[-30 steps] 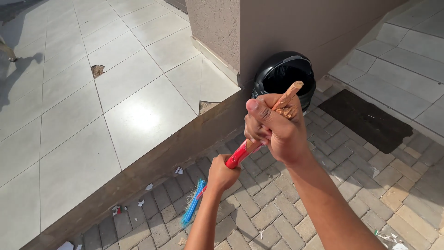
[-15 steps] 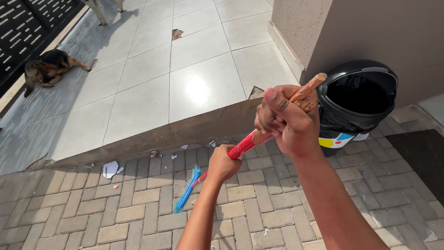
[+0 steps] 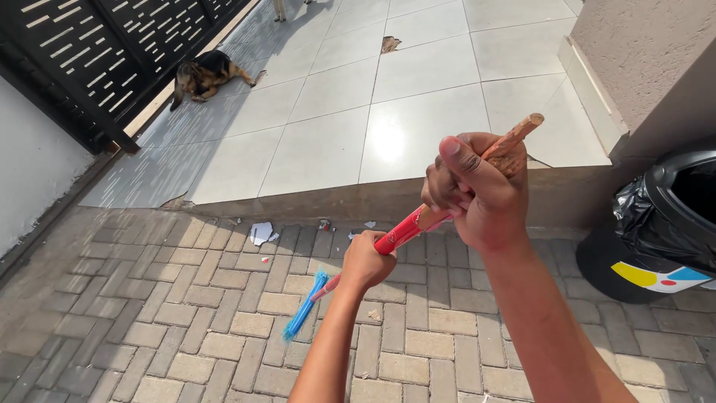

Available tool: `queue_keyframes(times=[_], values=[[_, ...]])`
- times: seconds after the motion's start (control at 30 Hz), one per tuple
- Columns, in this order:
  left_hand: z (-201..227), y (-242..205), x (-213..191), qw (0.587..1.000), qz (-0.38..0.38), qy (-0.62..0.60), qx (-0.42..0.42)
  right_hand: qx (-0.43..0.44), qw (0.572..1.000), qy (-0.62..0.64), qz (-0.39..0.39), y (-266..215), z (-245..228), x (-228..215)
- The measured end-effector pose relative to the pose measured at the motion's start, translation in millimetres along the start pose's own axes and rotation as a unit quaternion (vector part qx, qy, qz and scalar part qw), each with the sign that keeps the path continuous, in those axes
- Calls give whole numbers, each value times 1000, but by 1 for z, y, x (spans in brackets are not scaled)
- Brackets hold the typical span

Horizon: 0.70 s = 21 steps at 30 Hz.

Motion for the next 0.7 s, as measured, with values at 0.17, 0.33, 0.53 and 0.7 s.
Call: queue_keyframes(times=[0.17,0.33,0.53,0.7], values=[[-58,16,-71,999,43,-2,-5,10,999,30,-21,29,54,69],[-110,25,-147,999,50,3,-13,11,998,45,-38,54,105,140],[-165,25,-225,996,86,17,-28,18,995,64,-74,77,151,218],[-200,24,-276,991,115,22,-65,25,991,81,-101,100,184,267]])
Point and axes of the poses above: each hand's wrist, its own y-axis towards the middle knuckle, its own x-axis out of the palm, z = x × y, the point moved 1 cm from there along y, towards the middle knuckle, and after that the axes turned 5 degrees about -y, right-handed, at the moved point
